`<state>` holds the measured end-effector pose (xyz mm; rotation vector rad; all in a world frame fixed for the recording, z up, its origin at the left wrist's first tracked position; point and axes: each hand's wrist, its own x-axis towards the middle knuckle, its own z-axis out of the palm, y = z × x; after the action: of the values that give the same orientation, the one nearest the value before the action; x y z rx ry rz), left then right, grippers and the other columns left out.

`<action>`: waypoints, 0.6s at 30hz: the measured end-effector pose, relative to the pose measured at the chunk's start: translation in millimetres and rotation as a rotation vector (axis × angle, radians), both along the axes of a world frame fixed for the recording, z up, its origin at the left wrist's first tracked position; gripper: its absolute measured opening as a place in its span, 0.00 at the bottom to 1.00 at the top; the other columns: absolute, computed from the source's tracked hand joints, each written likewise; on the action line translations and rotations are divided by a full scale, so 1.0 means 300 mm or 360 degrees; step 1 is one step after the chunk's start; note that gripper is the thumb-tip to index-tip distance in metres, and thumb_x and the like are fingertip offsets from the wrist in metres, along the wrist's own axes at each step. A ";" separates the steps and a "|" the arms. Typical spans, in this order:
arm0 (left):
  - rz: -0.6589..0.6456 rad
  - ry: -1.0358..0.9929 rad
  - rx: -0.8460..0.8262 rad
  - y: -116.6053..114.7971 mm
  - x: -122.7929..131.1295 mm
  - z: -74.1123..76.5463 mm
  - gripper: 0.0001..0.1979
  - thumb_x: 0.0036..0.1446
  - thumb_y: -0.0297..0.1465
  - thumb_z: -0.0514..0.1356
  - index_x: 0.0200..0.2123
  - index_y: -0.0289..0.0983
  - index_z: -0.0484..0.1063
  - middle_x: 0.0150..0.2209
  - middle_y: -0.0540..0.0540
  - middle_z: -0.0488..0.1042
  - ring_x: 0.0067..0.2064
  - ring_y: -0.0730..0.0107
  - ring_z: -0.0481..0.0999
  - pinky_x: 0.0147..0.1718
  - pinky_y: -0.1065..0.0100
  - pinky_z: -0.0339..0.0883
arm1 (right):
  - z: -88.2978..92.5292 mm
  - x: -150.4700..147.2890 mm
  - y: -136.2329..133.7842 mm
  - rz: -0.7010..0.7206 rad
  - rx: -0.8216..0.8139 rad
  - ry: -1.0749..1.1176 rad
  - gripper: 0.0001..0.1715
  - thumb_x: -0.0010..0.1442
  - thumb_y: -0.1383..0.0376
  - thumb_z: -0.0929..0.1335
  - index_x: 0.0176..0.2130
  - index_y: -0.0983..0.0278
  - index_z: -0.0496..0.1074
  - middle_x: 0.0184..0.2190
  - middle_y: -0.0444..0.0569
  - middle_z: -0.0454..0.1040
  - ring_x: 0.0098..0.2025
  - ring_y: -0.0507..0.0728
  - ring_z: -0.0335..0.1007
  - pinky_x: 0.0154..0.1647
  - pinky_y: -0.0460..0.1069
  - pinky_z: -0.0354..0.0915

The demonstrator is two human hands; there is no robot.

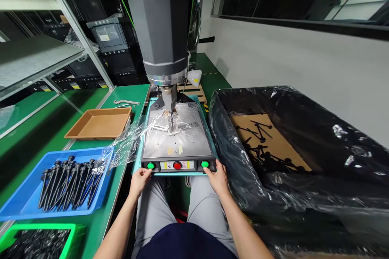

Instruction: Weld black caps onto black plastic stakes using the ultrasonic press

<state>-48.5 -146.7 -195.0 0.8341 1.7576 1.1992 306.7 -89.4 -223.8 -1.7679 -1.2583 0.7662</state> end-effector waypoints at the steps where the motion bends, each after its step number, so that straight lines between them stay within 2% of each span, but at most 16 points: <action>1: -0.0026 0.0005 0.0011 -0.013 -0.003 -0.001 0.26 0.40 0.52 0.67 0.22 0.35 0.68 0.18 0.50 0.70 0.19 0.76 0.65 0.21 0.73 0.58 | 0.004 -0.001 -0.009 0.0007 -0.0009 0.0051 0.48 0.47 0.45 0.68 0.59 0.67 0.62 0.55 0.62 0.63 0.54 0.67 0.66 0.48 0.57 0.69; 6: -0.0082 -0.0021 0.0053 -0.080 0.023 -0.006 0.24 0.47 0.50 0.65 0.22 0.36 0.65 0.17 0.52 0.67 0.19 0.77 0.62 0.21 0.74 0.55 | 0.014 -0.013 -0.032 -0.0014 0.0018 0.0127 0.50 0.47 0.45 0.68 0.61 0.70 0.62 0.57 0.64 0.63 0.57 0.69 0.64 0.48 0.57 0.70; 11: -0.0086 -0.0226 0.0125 -0.071 0.090 0.058 0.21 0.47 0.47 0.67 0.26 0.34 0.69 0.21 0.50 0.71 0.22 0.76 0.67 0.22 0.74 0.59 | -0.002 -0.013 -0.030 -0.0017 0.0037 0.0130 0.50 0.48 0.46 0.68 0.61 0.70 0.62 0.57 0.65 0.64 0.57 0.68 0.65 0.50 0.57 0.68; 14: 0.0095 -0.0419 0.0196 -0.010 0.107 0.112 0.23 0.42 0.44 0.71 0.34 0.32 0.72 0.26 0.48 0.74 0.24 0.75 0.72 0.22 0.75 0.62 | -0.015 -0.007 -0.032 -0.0002 0.0052 0.0153 0.47 0.49 0.46 0.68 0.61 0.68 0.62 0.58 0.64 0.65 0.59 0.68 0.63 0.51 0.58 0.67; 18: 0.0467 -0.0734 0.0286 0.070 0.095 0.166 0.30 0.39 0.34 0.74 0.47 0.34 0.69 0.29 0.48 0.76 0.26 0.75 0.76 0.24 0.75 0.68 | -0.020 0.000 -0.048 0.0006 0.0057 0.0219 0.44 0.50 0.47 0.68 0.60 0.65 0.64 0.59 0.61 0.65 0.60 0.66 0.62 0.54 0.59 0.65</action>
<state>-19.9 -125.8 -145.2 0.3580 1.4343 1.6140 306.8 -103.8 -229.6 -1.6554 -1.1768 0.8474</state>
